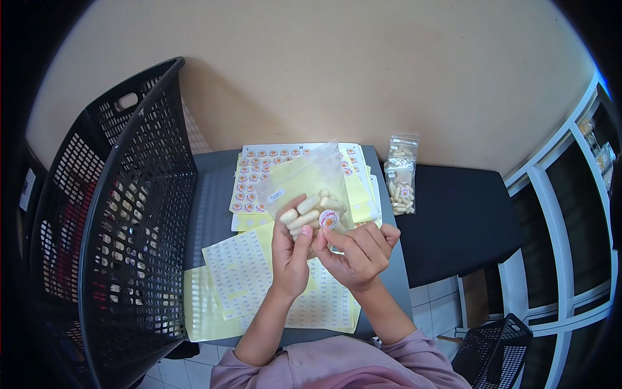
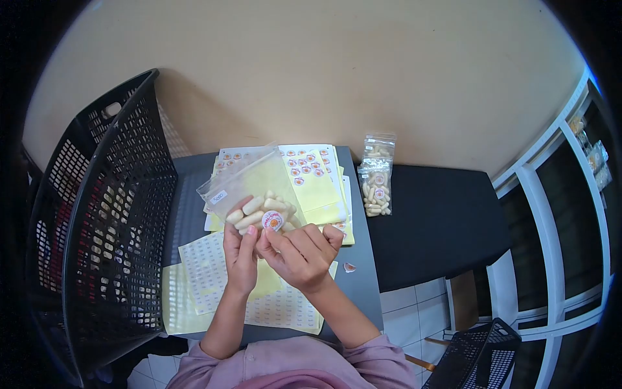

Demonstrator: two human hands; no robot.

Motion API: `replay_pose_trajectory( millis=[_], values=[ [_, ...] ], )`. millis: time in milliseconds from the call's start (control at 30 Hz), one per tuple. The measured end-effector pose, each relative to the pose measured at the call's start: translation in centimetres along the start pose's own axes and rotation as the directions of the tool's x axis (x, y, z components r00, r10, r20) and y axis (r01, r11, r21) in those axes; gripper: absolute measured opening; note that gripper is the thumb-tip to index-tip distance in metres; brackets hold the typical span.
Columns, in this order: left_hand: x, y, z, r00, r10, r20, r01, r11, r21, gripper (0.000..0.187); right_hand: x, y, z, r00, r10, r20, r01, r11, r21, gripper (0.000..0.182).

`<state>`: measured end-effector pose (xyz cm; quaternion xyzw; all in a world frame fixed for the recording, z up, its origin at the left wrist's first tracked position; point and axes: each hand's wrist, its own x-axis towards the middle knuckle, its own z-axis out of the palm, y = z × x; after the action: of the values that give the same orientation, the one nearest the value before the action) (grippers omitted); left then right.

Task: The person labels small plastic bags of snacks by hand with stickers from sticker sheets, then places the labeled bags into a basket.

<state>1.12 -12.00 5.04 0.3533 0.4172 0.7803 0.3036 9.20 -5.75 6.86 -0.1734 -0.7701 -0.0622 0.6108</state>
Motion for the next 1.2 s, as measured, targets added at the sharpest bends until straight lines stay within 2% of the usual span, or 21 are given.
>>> replay_pose_trajectory(
  millis=[467,567,633,767,900,933,1133,1200],
  values=[
    [-0.7,0.5,-0.6,0.999,0.040,0.005,-0.040,0.999,0.010,0.036,-0.3,-0.9,0.3,0.990,0.109,0.092,-0.115,0.991,0.065,0.017],
    [-0.5,0.1,-0.9,0.996,0.088,-0.019,-0.087,0.995,0.046,0.037,-1.1,-0.8,0.0,0.982,0.104,0.157,-0.129,0.979,0.156,0.021],
    [-0.3,0.2,-1.0,0.991,0.130,-0.033,-0.127,0.988,0.085,0.038,-1.7,-0.9,-0.6,0.927,0.097,0.363,-0.148,0.982,0.115,0.031],
    [-0.2,0.4,-0.9,0.995,0.018,-0.094,-0.013,0.999,0.045,0.039,-2.4,-1.1,-1.0,0.911,0.124,0.394,-0.149,0.988,0.034,0.035],
    [-0.5,-0.2,-0.6,0.990,-0.043,-0.137,0.050,0.998,0.046,0.037,-2.5,-1.2,-1.3,0.888,0.213,0.407,-0.242,0.970,0.020,0.040],
    [-0.5,-0.2,-0.6,0.990,-0.045,-0.134,0.052,0.998,0.045,0.037,-2.4,-1.3,-1.4,0.874,0.255,0.414,-0.284,0.959,0.009,0.042],
    [-0.9,-0.6,-0.5,0.989,-0.079,-0.121,0.081,0.997,0.009,0.036,-2.6,-0.8,-2.1,0.867,0.252,0.431,-0.303,0.952,0.053,0.050],
    [-1.0,-0.8,-0.5,0.997,-0.018,-0.079,0.019,1.000,0.019,0.035,-2.7,-0.5,-2.2,0.868,0.208,0.451,-0.246,0.969,0.027,0.051]
  ],
)
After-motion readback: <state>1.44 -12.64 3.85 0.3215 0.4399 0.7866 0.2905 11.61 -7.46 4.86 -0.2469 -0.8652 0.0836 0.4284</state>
